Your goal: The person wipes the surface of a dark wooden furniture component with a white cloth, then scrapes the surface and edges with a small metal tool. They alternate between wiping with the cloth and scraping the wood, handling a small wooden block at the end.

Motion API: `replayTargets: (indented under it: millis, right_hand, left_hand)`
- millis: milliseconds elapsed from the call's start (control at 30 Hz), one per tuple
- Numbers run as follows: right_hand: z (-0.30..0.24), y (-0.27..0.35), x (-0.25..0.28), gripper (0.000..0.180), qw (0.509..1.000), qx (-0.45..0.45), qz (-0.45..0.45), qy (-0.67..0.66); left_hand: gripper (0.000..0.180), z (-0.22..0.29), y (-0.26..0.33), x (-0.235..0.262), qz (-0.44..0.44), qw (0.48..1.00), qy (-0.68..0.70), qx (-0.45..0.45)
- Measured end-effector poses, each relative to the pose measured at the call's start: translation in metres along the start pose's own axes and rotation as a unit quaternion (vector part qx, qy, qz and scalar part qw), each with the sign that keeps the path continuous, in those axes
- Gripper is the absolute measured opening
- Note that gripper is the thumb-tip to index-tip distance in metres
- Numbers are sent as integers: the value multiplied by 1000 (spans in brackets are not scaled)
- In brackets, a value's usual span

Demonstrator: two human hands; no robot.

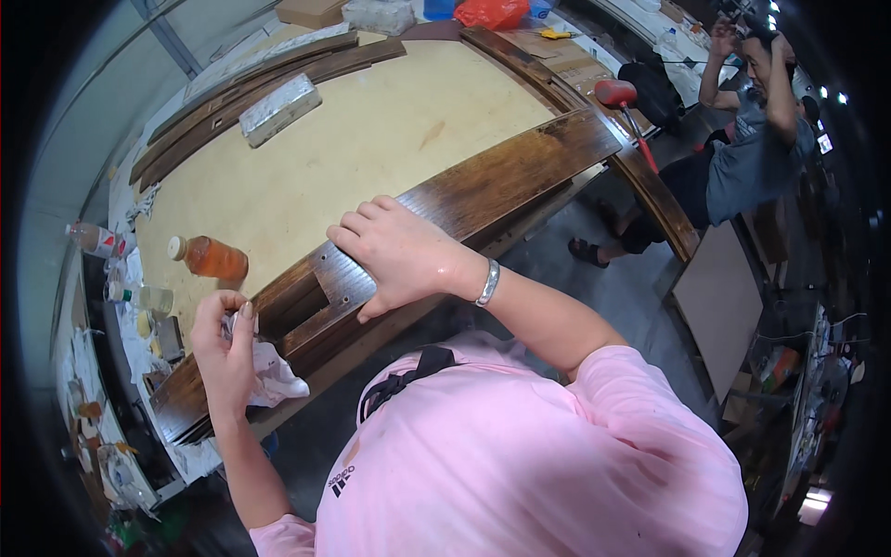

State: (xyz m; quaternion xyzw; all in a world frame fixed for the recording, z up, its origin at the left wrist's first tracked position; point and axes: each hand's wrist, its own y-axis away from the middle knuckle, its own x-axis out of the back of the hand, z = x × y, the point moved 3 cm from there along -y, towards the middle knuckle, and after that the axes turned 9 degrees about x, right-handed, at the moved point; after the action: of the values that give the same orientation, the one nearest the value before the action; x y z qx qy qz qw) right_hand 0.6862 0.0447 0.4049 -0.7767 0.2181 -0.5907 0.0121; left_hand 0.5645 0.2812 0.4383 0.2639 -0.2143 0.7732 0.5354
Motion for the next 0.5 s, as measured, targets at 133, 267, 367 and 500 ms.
replayTargets:
  millis: [133,267,367,500]
  right_hand:
    - [-2,3,-4,88,998,21,57,-3]
    - [-11,5,3,78,982,-3,155,-104]
    - [-14,7,9,68,976,-9,195,-99]
    - [62,50,40,29,956,-158,246,-4]
  left_hand:
    - [6,-3,-5,-16,24,991,-95,-91]
    - [7,5,-5,-15,19,995,100,8]
    - [7,21,-11,-26,18,994,103,-40]
    - [11,-6,-15,-29,18,998,-39,-39]
